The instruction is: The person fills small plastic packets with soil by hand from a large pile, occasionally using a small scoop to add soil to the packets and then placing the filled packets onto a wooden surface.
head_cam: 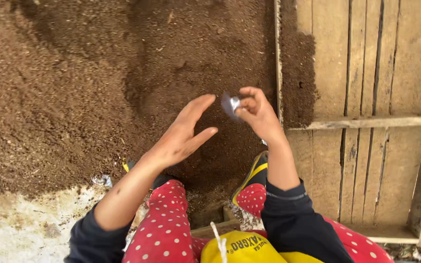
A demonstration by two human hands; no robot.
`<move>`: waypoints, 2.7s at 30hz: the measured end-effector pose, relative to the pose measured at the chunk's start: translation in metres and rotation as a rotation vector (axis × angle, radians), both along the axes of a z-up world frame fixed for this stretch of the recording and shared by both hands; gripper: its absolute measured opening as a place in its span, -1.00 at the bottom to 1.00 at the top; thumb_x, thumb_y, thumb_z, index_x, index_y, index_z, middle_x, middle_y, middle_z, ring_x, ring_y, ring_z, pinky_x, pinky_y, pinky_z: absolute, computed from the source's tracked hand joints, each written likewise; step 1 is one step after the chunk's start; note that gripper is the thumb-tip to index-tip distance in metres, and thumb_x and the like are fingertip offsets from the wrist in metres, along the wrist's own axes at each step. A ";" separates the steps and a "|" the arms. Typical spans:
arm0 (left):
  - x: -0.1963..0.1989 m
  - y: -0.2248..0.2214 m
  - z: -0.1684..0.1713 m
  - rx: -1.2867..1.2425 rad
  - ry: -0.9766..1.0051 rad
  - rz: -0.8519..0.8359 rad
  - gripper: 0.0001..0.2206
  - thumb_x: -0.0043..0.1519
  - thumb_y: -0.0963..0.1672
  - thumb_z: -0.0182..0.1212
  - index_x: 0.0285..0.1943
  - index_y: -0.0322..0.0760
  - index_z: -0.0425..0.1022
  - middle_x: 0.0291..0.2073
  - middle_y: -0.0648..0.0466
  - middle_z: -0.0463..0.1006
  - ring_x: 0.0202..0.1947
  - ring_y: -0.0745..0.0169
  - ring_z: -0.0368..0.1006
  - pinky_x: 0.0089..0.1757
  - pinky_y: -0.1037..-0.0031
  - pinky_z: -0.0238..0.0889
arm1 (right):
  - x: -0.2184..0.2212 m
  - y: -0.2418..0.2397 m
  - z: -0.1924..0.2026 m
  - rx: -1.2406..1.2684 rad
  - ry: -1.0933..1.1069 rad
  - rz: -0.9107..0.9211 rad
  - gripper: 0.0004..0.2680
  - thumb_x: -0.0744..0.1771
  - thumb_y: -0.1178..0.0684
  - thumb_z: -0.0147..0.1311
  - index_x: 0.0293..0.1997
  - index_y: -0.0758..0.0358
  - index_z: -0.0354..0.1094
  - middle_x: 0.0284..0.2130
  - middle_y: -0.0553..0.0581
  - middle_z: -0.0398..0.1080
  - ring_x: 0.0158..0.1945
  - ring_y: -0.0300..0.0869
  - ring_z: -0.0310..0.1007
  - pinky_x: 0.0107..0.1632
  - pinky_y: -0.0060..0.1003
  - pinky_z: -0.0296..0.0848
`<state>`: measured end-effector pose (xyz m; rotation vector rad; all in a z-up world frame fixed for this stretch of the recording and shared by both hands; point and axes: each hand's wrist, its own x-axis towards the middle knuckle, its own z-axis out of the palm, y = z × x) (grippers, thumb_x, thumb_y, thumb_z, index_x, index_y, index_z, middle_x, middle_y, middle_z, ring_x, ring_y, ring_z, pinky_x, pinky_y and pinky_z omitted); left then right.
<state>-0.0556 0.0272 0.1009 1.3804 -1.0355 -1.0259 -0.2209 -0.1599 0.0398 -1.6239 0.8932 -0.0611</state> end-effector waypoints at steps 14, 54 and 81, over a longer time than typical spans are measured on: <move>-0.005 -0.007 -0.057 0.223 -0.079 0.293 -0.72 0.30 -0.18 0.05 -0.53 -0.33 0.33 -0.72 0.12 0.16 -0.71 0.39 0.05 -0.55 0.58 0.01 | 0.018 0.087 -0.053 0.328 -0.289 -0.355 -0.86 0.25 0.21 0.16 -0.15 0.30 0.38 -0.36 0.03 0.42 -0.29 -0.40 0.38 -0.19 -0.49 0.46; -0.012 -0.014 -0.077 -0.114 -0.777 0.628 -0.98 0.12 -0.17 0.30 -0.34 -0.18 0.56 -0.28 0.23 0.46 -0.30 0.33 0.37 -0.25 0.50 0.17 | 0.048 0.080 -0.073 0.648 -0.483 -0.474 -0.93 0.26 0.20 0.09 -0.24 0.25 0.35 -0.45 0.05 0.41 -0.47 -0.29 0.41 -0.42 -0.52 0.44; 0.040 -0.021 -0.165 0.513 -1.136 0.037 -0.80 0.09 -0.27 0.15 -0.62 -0.27 0.44 -0.64 0.02 0.40 -0.39 0.06 0.44 -0.26 0.30 0.34 | 0.145 0.005 -0.118 0.272 -0.178 -0.367 -0.69 0.34 -0.04 -0.03 0.20 0.14 0.13 0.16 0.20 0.13 0.24 -0.01 0.10 0.25 -0.05 0.15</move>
